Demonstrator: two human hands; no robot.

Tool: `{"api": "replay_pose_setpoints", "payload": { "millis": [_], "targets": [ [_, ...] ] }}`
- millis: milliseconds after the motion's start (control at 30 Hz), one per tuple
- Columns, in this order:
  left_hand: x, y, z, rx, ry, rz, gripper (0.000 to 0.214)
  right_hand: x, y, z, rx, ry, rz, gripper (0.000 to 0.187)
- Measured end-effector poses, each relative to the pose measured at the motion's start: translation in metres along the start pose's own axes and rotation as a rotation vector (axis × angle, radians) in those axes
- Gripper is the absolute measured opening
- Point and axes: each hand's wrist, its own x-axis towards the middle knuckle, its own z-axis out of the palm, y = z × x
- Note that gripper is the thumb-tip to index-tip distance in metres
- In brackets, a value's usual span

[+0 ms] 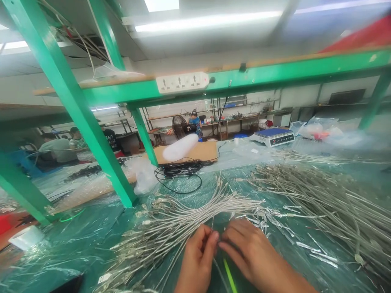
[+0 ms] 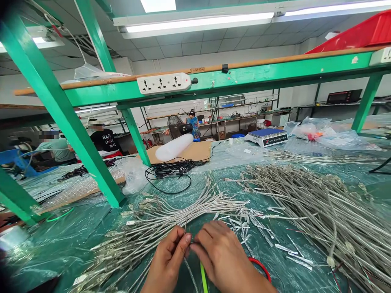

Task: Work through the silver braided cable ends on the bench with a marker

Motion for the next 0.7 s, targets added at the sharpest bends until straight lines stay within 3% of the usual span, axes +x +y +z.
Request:
{"api": "replay_pose_setpoints", "payload": {
  "millis": [67,133,233,467,700],
  "targets": [
    [0.0,0.003,0.0,-0.026,0.006,-0.018,0.028,0.002,0.0,-0.001,0.263,-0.035,0.15,0.026],
    [-0.001,0.006,0.0,-0.061,0.044,-0.025,0.029,0.005,-0.001,-0.002,0.672,-0.08,0.327,0.032],
    [-0.003,0.01,0.0,-0.117,0.069,-0.04,0.033,0.007,-0.001,0.0,1.057,-0.125,0.45,0.033],
    [-0.004,0.013,0.0,-0.201,0.028,-0.094,0.021,0.005,0.003,0.012,1.315,-0.113,0.541,0.03],
    [-0.003,0.01,0.004,-0.159,0.113,-0.114,0.018,0.006,0.003,0.014,1.432,-0.179,0.619,0.031]
  ]
}}
